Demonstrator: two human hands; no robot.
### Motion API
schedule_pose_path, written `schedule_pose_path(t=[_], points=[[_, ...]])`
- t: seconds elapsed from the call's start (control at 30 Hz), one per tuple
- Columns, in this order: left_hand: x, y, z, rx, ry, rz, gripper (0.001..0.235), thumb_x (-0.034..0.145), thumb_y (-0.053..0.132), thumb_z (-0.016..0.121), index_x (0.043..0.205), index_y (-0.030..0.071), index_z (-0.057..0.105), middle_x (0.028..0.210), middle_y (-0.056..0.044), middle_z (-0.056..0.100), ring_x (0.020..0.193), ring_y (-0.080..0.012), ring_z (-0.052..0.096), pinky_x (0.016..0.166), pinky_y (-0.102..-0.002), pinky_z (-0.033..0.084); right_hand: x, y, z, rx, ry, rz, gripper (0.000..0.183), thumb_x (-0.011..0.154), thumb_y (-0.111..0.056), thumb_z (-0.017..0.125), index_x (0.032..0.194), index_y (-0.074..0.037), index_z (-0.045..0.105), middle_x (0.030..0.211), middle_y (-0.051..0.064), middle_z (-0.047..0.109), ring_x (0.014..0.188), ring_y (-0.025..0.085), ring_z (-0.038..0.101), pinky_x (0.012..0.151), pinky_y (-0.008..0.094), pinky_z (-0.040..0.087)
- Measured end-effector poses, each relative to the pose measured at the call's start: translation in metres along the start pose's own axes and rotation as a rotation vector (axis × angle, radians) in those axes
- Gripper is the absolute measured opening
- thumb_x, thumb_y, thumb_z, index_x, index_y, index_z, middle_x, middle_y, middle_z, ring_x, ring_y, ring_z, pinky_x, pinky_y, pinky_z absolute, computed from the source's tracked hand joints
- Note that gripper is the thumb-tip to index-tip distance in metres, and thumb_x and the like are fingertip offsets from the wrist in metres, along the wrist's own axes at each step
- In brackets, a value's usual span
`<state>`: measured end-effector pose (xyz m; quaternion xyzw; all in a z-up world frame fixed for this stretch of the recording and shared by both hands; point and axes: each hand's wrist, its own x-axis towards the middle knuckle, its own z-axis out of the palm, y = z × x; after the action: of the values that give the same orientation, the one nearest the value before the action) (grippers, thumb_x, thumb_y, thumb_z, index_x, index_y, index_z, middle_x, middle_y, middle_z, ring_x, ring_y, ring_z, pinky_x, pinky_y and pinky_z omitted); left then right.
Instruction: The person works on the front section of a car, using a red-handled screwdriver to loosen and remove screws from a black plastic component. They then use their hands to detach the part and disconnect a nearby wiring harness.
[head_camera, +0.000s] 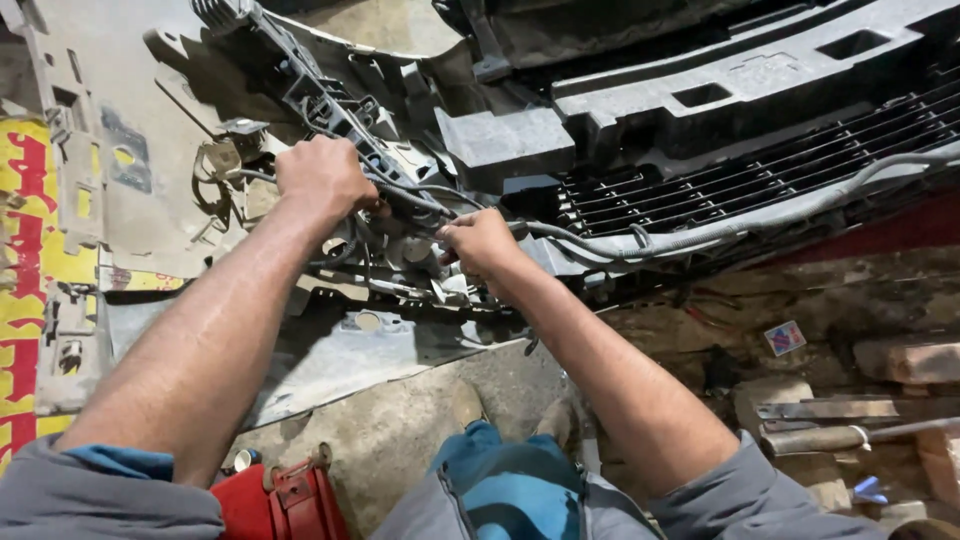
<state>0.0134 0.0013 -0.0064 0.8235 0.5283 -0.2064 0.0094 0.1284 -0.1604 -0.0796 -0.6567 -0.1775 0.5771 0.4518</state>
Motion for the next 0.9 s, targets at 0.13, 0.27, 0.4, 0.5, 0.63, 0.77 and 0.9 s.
schedule_pose_path(t=[0.13, 0.27, 0.4, 0.5, 0.63, 0.77, 0.9], points=[[-0.003, 0.002, -0.007, -0.001, -0.013, -0.012, 0.063, 0.071, 0.039, 0.077, 0.122, 0.002, 0.075, 0.120, -0.018, 0.076, 0.116, -0.0388, 0.070, 0.096, -0.054, 0.053, 0.000, -0.001, -0.001, 0.105, 0.000, 0.031, 0.033, 0.096, -0.012, 0.059, 0.121, 0.009, 0.064, 0.068, 0.021, 0.069, 0.031, 0.007, 0.038, 0.029, 0.022, 0.029], [0.002, 0.001, -0.003, -0.003, 0.008, -0.007, 0.061, 0.071, 0.038, 0.078, 0.119, 0.001, 0.076, 0.115, -0.018, 0.078, 0.113, -0.0389, 0.072, 0.094, -0.054, 0.054, 0.002, 0.001, -0.004, 0.127, 0.023, -0.007, 0.034, 0.096, -0.013, 0.059, 0.121, 0.009, 0.064, 0.068, 0.021, 0.068, 0.029, 0.006, 0.039, 0.027, 0.022, 0.030], [-0.022, 0.009, -0.018, -0.018, 0.006, -0.015, 0.059, 0.076, 0.032, 0.080, 0.123, -0.003, 0.075, 0.115, -0.024, 0.076, 0.114, -0.0415, 0.070, 0.095, -0.055, 0.054, -0.004, 0.000, -0.002, 0.131, 0.013, -0.016, 0.031, 0.096, -0.013, 0.059, 0.115, 0.010, 0.066, 0.067, 0.022, 0.068, 0.030, 0.006, 0.039, 0.028, 0.021, 0.029], [-0.007, 0.004, -0.007, 0.004, -0.015, -0.011, 0.061, 0.071, 0.038, 0.077, 0.119, 0.000, 0.076, 0.116, -0.017, 0.077, 0.114, -0.0382, 0.071, 0.094, -0.055, 0.054, -0.006, -0.001, -0.001, 0.095, 0.030, -0.001, 0.028, 0.095, -0.010, 0.059, 0.112, 0.010, 0.068, 0.066, 0.023, 0.068, 0.029, 0.006, 0.038, 0.027, 0.023, 0.029], [-0.009, 0.004, -0.008, -0.003, -0.011, -0.004, 0.061, 0.071, 0.038, 0.077, 0.118, 0.001, 0.076, 0.116, -0.018, 0.077, 0.114, -0.0394, 0.071, 0.093, -0.055, 0.055, 0.002, 0.000, 0.006, -0.140, 0.105, -0.044, 0.023, 0.090, -0.016, 0.064, 0.102, -0.002, 0.077, 0.062, 0.015, 0.072, 0.029, 0.007, 0.045, 0.029, 0.023, 0.036], [-0.003, 0.002, -0.008, -0.011, -0.014, -0.001, 0.063, 0.071, 0.040, 0.079, 0.119, 0.000, 0.076, 0.115, -0.020, 0.077, 0.114, -0.0400, 0.071, 0.093, -0.055, 0.054, 0.010, 0.002, 0.013, -0.603, 0.129, -0.124, 0.029, 0.078, -0.033, 0.076, 0.105, -0.023, 0.081, 0.094, 0.015, 0.078, 0.093, 0.034, 0.076, 0.085, 0.043, 0.060], [-0.005, 0.006, -0.012, -0.004, -0.031, -0.010, 0.064, 0.070, 0.041, 0.080, 0.120, 0.001, 0.076, 0.116, -0.020, 0.077, 0.115, -0.0402, 0.071, 0.094, -0.056, 0.054, 0.011, 0.004, 0.021, -0.865, 0.106, -0.206, 0.027, 0.085, -0.033, 0.067, 0.099, -0.017, 0.083, 0.093, 0.022, 0.077, 0.097, 0.044, 0.075, 0.086, 0.052, 0.061]])
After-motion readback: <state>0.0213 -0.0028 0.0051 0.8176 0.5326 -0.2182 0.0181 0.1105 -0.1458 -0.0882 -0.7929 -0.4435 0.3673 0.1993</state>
